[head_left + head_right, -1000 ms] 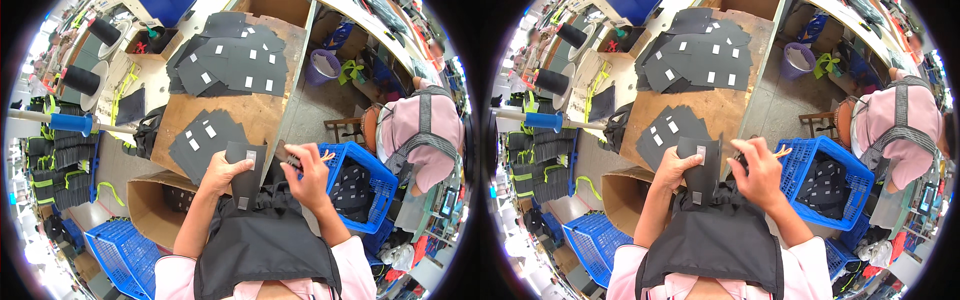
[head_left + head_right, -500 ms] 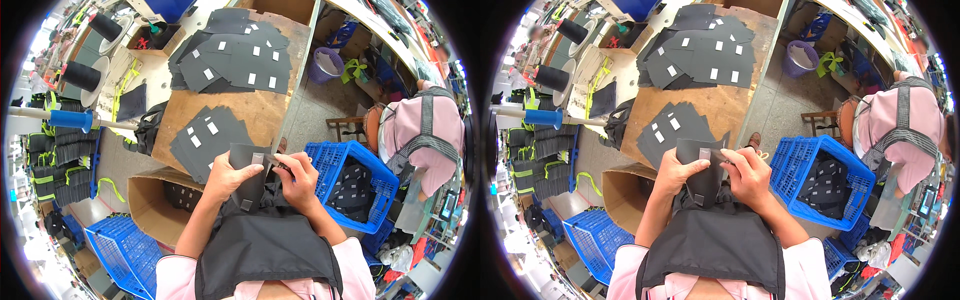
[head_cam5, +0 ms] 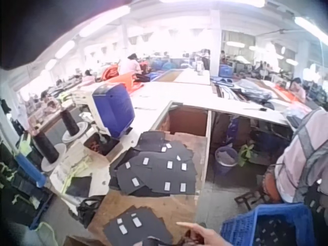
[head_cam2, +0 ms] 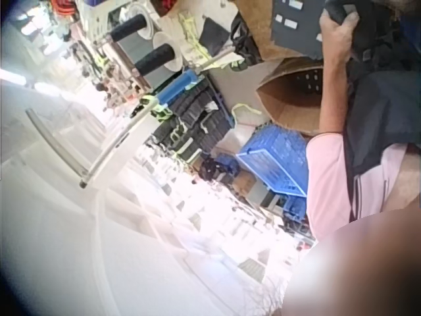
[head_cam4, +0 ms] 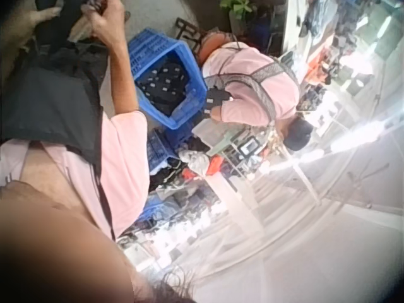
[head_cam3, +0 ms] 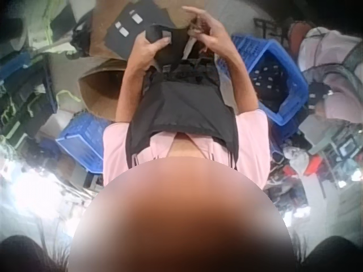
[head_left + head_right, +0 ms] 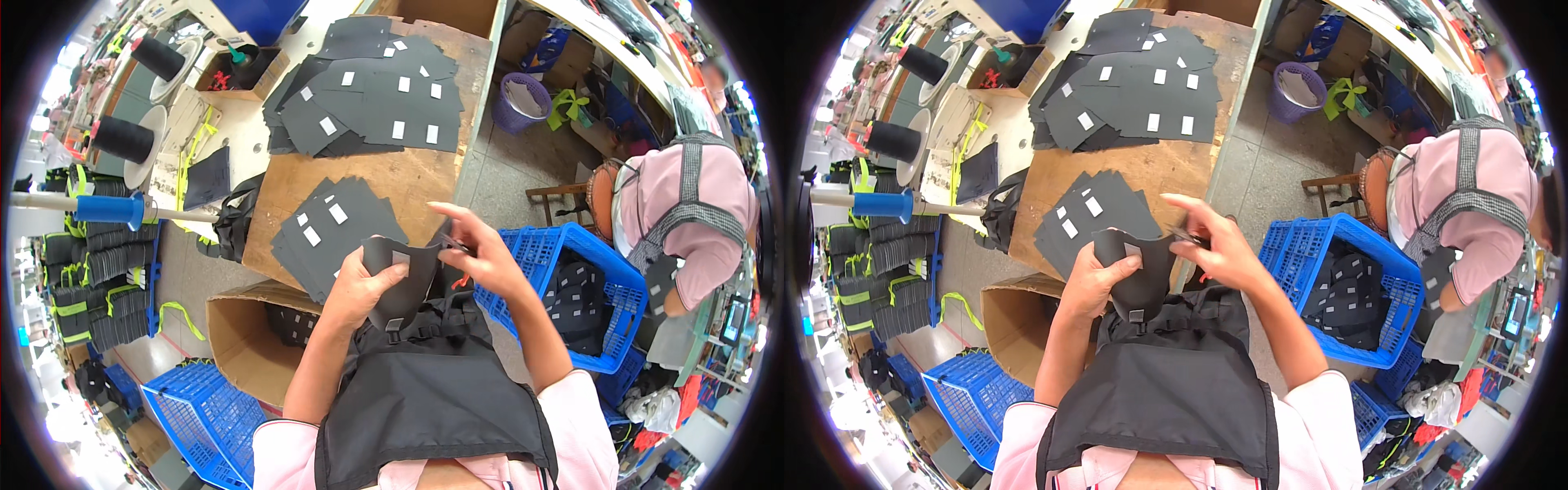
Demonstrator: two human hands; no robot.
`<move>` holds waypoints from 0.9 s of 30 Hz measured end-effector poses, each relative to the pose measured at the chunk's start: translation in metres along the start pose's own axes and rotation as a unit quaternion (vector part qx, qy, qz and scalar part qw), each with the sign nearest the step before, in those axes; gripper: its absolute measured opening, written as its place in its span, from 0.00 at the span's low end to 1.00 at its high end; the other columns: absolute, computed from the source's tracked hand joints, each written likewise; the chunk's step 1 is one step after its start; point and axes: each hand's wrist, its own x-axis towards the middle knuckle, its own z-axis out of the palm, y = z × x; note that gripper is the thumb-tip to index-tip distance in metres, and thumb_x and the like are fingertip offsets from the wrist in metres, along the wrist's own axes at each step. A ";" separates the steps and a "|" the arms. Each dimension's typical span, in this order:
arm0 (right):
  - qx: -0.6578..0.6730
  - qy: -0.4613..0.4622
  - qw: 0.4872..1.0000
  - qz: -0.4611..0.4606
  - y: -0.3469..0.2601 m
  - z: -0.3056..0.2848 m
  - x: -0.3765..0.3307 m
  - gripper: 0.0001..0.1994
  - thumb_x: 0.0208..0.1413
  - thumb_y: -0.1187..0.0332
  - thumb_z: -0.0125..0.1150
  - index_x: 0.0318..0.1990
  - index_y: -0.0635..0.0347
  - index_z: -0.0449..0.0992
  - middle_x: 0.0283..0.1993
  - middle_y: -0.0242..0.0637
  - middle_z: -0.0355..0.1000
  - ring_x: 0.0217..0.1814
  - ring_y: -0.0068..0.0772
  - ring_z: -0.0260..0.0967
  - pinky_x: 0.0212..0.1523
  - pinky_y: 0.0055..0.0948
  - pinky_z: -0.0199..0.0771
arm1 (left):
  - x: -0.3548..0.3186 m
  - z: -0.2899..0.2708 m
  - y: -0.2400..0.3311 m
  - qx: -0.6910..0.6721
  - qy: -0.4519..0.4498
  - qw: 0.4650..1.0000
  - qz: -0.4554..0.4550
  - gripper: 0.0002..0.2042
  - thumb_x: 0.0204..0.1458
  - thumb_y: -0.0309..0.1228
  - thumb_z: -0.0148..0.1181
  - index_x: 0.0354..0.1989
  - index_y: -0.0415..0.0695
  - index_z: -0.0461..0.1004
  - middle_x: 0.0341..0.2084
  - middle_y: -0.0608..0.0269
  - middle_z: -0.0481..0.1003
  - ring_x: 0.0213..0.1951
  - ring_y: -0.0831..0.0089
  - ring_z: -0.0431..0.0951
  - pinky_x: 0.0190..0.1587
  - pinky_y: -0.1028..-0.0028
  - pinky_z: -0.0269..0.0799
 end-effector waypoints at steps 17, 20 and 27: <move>-0.253 0.133 0.944 -0.166 0.016 0.020 -0.018 0.17 0.44 0.73 0.65 0.43 0.57 0.71 0.38 0.38 0.67 0.27 0.35 0.68 0.25 0.28 0.68 | 0.019 -0.001 -0.009 -0.177 0.109 0.978 -0.032 0.14 0.46 0.24 0.65 0.40 0.41 0.69 0.33 0.64 0.73 0.34 0.76 0.75 0.39 0.75 0.73; -0.281 0.100 0.939 -0.168 0.010 0.022 -0.022 0.15 0.42 0.73 0.66 0.40 0.56 0.73 0.33 0.36 0.66 0.27 0.36 0.68 0.24 0.29 0.68 | 0.020 0.000 -0.008 -0.133 0.143 0.981 -0.018 0.14 0.45 0.23 0.65 0.39 0.42 0.68 0.32 0.65 0.73 0.34 0.77 0.74 0.38 0.76 0.73; -0.286 0.106 0.932 -0.195 0.012 0.025 -0.002 0.13 0.41 0.78 0.65 0.38 0.59 0.75 0.28 0.37 0.66 0.26 0.32 0.66 0.25 0.27 0.65 | 0.023 -0.012 0.001 -0.092 0.166 0.982 0.007 0.14 0.44 0.23 0.67 0.38 0.43 0.68 0.30 0.67 0.72 0.33 0.78 0.73 0.36 0.76 0.72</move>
